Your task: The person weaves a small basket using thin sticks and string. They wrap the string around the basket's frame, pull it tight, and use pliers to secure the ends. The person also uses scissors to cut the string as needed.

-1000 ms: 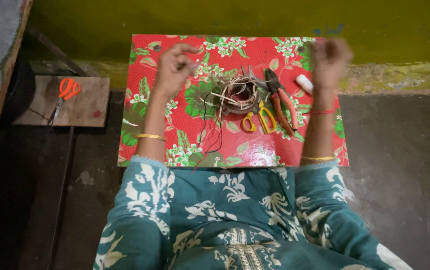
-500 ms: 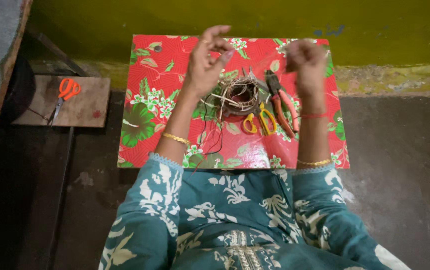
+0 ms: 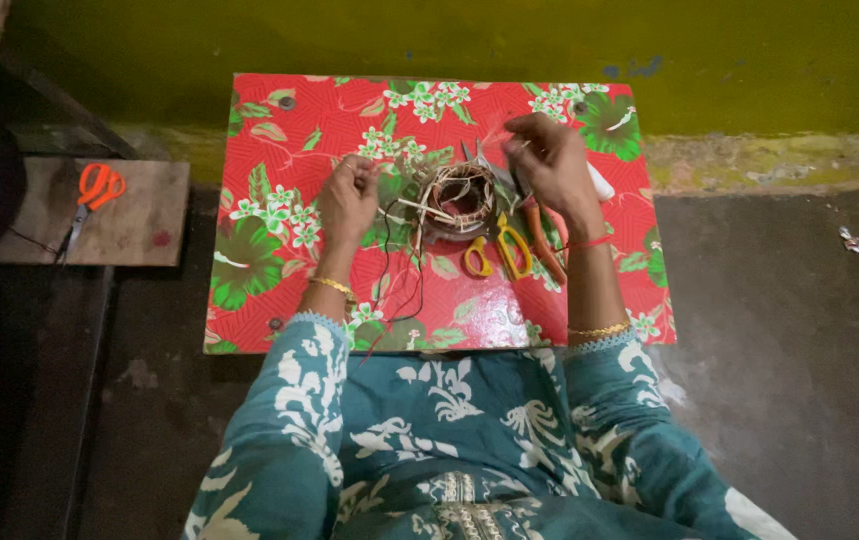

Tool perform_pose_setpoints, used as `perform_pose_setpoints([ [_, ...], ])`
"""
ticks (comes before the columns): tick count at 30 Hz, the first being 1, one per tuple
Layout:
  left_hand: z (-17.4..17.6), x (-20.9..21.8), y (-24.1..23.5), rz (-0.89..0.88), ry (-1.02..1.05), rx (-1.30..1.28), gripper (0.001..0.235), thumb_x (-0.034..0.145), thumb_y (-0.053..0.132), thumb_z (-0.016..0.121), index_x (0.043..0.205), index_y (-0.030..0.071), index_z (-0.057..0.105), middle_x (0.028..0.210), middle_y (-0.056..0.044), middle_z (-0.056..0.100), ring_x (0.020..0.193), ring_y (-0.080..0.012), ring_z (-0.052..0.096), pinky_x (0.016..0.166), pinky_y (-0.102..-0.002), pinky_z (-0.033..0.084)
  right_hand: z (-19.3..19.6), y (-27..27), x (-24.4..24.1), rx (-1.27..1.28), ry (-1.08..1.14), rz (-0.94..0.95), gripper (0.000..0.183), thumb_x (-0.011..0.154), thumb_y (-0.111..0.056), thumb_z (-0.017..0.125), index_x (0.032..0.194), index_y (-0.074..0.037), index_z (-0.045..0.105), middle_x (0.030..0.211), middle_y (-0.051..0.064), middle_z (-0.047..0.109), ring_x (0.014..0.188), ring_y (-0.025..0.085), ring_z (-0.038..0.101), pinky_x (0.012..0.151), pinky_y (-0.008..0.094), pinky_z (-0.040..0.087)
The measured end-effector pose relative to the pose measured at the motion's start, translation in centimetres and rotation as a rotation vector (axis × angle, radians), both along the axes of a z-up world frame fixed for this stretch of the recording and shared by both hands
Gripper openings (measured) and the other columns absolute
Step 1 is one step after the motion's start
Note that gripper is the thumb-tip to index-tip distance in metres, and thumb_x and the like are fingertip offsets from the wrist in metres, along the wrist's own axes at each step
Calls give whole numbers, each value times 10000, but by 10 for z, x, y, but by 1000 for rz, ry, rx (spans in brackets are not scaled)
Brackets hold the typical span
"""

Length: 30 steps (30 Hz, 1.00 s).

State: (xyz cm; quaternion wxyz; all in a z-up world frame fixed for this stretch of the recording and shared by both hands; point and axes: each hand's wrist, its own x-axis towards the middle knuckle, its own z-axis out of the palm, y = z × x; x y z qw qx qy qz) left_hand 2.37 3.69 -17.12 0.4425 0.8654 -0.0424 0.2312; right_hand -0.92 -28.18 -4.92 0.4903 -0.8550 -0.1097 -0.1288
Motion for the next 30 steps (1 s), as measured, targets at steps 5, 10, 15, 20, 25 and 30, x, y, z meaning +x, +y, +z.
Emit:
perform_pose_setpoints([
  [5,17,-7,-2,-22,-16,50,125,932,169,751,957,85,661,781,-44,705,657,-193,690,611,-361,539,-2,10,7,-24,207,258,687,773,93,537,1446,-36,500,1346,117,648,983,156,628,868,321,548],
  [10,24,-9,-3,-37,2,24,162,914,184,770,936,84,644,769,-44,683,639,-190,680,591,-352,539,-24,11,24,-75,133,426,760,741,161,505,1473,-43,517,1370,161,658,1167,177,628,984,325,506],
  [15,27,-9,-3,-31,12,55,174,900,187,785,929,91,642,759,-40,674,637,-193,674,595,-362,539,-31,-1,47,-220,367,338,393,823,78,648,1180,-52,746,973,86,790,847,134,706,781,301,579],
  [20,24,-8,-2,-42,-28,57,171,875,157,782,926,87,636,771,-44,662,653,-193,673,608,-368,542,-19,-17,65,-257,394,318,202,845,22,714,1027,-25,787,838,84,777,725,123,700,675,309,568],
  [25,21,-6,-2,-42,-6,50,160,857,128,778,925,81,642,774,-51,658,655,-200,665,616,-369,543,-23,-6,72,-356,271,195,168,895,14,669,1047,9,740,870,107,761,743,153,692,676,322,554],
  [30,22,-8,-2,-32,-29,45,153,853,124,776,931,87,650,780,-45,661,661,-195,672,618,-362,552,-37,-11,59,-118,536,325,330,939,-82,656,1260,-16,616,986,89,728,848,137,675,736,298,549],
])
